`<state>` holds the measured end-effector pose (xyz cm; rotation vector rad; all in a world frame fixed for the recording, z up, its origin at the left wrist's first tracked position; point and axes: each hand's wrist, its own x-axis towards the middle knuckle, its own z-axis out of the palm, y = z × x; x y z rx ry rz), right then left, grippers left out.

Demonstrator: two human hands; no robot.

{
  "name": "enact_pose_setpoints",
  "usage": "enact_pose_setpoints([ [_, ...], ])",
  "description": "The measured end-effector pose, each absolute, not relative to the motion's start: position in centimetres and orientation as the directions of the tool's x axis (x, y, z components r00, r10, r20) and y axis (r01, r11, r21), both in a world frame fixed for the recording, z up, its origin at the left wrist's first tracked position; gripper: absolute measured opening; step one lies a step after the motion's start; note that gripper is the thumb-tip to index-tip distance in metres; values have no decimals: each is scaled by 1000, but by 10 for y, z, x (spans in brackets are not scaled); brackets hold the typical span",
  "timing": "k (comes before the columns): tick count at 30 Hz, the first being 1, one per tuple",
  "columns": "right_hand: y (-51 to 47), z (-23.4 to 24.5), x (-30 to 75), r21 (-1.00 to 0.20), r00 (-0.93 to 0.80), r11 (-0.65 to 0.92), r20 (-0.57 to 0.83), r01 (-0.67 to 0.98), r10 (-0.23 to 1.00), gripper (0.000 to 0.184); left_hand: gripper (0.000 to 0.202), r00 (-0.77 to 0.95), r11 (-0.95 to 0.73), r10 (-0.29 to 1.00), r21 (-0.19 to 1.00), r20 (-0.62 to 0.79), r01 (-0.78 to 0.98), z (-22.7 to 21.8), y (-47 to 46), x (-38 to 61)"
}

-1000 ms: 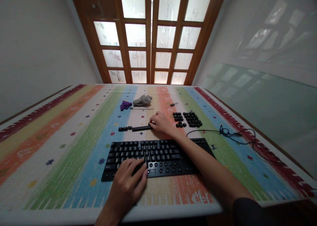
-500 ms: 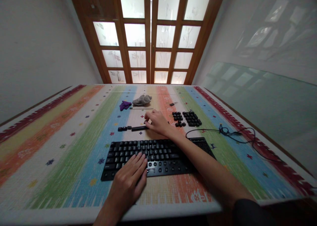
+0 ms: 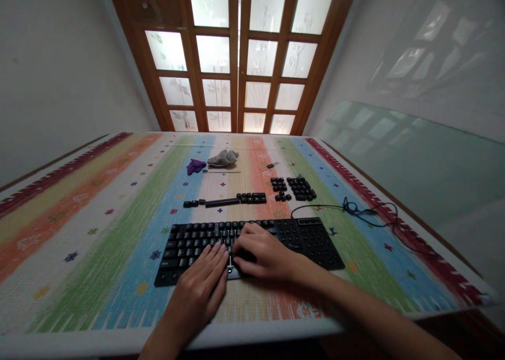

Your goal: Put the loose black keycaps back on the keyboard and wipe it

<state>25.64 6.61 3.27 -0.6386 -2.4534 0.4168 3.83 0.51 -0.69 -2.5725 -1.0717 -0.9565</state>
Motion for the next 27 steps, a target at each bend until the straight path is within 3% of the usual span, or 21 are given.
enact_pose_setpoints([
  [11,54,11,254,-143,-745,907,527,396,409,12,38,456,-719,562,134,690,682,-7,1,40],
  [17,49,5,251,-100,-748,901,523,421,408,16,35,409,-729,579,223,705,647,-2,-3,41],
  [23,47,9,252,-71,-756,896,510,438,410,11,29,387,-725,574,227,722,651,-2,-4,41],
  [27,45,14,252,-111,-749,894,507,434,427,12,28,370,-718,585,249,722,650,-2,-5,42],
])
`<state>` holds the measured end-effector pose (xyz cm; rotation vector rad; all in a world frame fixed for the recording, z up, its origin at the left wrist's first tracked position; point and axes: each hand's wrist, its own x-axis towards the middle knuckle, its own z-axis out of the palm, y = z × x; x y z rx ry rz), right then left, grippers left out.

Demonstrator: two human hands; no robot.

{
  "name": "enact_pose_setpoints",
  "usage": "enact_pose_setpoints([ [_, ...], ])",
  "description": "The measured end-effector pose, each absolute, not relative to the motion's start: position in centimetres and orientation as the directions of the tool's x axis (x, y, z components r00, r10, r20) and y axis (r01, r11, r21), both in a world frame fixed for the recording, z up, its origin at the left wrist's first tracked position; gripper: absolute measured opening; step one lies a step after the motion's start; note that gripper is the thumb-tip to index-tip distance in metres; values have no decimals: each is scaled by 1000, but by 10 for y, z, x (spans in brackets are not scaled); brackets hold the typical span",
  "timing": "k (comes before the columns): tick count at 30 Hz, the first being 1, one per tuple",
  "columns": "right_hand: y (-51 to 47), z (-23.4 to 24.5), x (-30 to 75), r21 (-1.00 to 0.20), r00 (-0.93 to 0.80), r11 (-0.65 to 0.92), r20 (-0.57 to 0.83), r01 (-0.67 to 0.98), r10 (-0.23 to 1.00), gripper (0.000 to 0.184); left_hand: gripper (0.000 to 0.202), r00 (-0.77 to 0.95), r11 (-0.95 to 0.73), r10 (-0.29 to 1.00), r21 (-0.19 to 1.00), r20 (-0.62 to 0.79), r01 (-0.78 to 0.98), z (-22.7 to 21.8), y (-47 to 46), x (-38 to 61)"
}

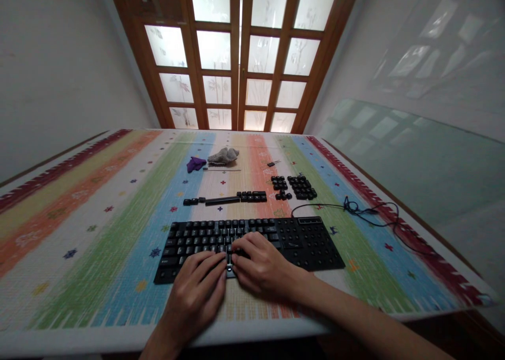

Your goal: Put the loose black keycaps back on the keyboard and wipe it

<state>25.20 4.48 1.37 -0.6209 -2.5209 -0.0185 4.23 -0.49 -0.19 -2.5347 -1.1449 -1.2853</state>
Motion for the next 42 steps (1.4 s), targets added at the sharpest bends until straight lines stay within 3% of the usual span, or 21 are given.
enact_pose_setpoints([
  [5,43,18,251,-222,-726,868,479,443,493,14,23,365,-743,576,281,731,608,4,-5,47],
  [10,43,14,249,-229,-739,859,439,457,510,9,17,408,-787,549,286,729,548,9,-6,49],
  [19,69,34,265,-357,-673,846,514,396,532,12,14,387,-777,548,281,741,563,6,-6,49],
  [23,96,39,279,-407,-563,772,528,488,635,10,30,456,-744,569,191,684,641,3,-2,46],
  [27,128,33,286,-419,-514,705,487,571,706,11,49,486,-647,640,75,596,759,-5,4,43],
  [33,169,26,276,-354,-501,643,416,679,759,8,50,490,-564,692,-25,530,825,-14,8,43],
  [42,208,35,252,-263,-513,565,243,782,823,12,41,477,-578,670,-4,569,816,-10,12,43],
])
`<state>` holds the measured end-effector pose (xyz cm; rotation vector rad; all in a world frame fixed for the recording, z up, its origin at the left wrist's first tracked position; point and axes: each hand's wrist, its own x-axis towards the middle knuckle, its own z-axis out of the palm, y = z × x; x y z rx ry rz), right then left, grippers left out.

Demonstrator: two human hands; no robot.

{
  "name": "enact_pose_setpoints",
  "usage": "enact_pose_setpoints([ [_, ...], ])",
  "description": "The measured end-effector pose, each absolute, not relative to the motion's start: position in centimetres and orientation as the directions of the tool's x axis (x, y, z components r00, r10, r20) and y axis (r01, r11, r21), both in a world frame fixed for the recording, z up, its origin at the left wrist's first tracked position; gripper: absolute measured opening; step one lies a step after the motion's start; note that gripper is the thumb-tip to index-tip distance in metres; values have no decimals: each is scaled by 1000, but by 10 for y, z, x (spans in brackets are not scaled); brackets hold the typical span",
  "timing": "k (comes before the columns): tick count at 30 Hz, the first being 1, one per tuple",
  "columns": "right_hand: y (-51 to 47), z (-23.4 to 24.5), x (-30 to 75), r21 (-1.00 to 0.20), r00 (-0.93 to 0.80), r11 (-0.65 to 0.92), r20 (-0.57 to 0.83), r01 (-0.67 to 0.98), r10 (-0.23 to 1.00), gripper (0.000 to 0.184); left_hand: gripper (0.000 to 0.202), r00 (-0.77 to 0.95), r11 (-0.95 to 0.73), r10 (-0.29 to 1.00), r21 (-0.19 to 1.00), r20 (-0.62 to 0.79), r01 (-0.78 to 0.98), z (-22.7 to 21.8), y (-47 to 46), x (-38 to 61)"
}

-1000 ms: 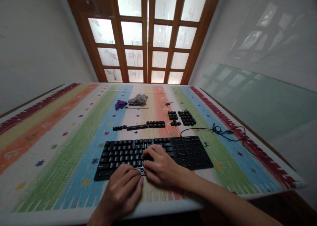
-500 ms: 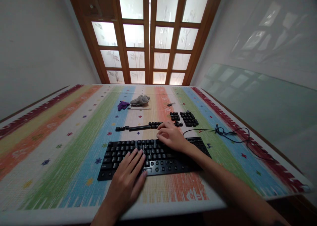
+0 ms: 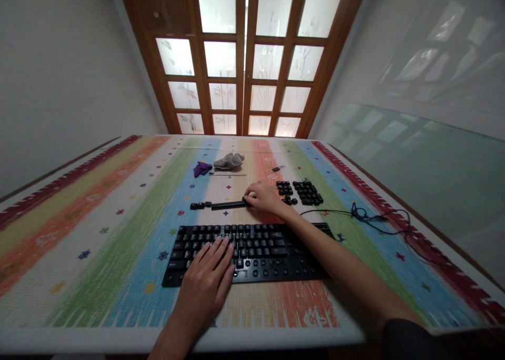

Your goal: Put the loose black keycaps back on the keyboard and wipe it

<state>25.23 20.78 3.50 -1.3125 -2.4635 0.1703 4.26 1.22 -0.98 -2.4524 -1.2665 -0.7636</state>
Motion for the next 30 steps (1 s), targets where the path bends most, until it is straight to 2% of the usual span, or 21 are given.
enact_pose_setpoints([
  [6,212,36,249,-295,-500,522,151,800,853,14,44,469,-575,677,9,567,818,-11,12,43],
  [12,214,37,251,-312,-516,529,130,790,847,14,48,446,-576,687,57,574,815,-12,10,43],
  [21,217,36,251,-307,-555,572,149,761,818,10,47,470,-557,710,9,524,831,-9,12,43],
  [25,215,41,250,-335,-563,623,267,707,782,8,42,456,-563,711,44,535,825,-8,15,43],
  [30,187,55,255,-403,-600,742,436,536,670,4,36,415,-551,725,101,550,828,-8,18,45],
])
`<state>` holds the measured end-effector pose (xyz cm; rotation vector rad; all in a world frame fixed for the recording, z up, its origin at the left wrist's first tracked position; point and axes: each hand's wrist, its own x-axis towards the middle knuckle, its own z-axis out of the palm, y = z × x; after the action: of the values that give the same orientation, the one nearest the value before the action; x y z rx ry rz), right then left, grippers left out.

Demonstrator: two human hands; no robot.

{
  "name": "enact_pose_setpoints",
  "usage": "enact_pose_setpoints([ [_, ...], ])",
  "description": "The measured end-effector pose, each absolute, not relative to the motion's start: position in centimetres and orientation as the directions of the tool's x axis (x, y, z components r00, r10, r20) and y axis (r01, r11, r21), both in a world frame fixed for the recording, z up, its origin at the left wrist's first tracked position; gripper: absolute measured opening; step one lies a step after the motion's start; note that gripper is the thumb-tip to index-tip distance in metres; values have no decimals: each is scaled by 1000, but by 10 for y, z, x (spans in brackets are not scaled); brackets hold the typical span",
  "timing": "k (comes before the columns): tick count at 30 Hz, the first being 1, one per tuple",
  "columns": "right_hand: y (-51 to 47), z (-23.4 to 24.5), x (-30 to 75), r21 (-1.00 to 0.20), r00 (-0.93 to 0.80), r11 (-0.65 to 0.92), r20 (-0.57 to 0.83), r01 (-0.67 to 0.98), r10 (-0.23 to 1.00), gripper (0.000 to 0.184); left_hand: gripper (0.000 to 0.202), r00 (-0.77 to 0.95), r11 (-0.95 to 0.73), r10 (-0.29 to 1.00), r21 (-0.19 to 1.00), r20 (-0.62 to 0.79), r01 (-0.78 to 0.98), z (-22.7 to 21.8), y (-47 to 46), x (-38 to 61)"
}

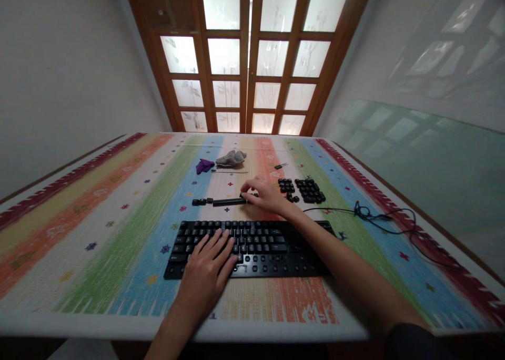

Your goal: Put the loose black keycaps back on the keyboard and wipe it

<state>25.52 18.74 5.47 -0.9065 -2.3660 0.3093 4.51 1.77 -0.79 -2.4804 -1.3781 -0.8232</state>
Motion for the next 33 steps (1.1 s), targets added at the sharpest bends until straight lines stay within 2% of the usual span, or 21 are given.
enact_pose_setpoints([
  [4,138,58,265,-465,-643,803,494,373,585,4,35,408,-539,726,90,554,837,-9,18,47],
  [8,92,50,274,-482,-696,827,487,291,529,4,36,416,-549,721,91,554,831,-8,17,47],
  [13,64,36,281,-370,-742,875,479,313,468,12,39,390,-546,731,137,561,827,-7,16,48],
  [17,56,27,279,-350,-719,873,502,340,481,14,39,371,-558,733,193,570,807,-8,17,49],
  [23,52,19,273,-269,-708,904,562,333,428,11,37,352,-571,752,284,558,770,-5,19,53],
  [33,47,17,271,-174,-702,907,584,383,408,18,46,309,-555,761,325,571,766,-5,15,63],
])
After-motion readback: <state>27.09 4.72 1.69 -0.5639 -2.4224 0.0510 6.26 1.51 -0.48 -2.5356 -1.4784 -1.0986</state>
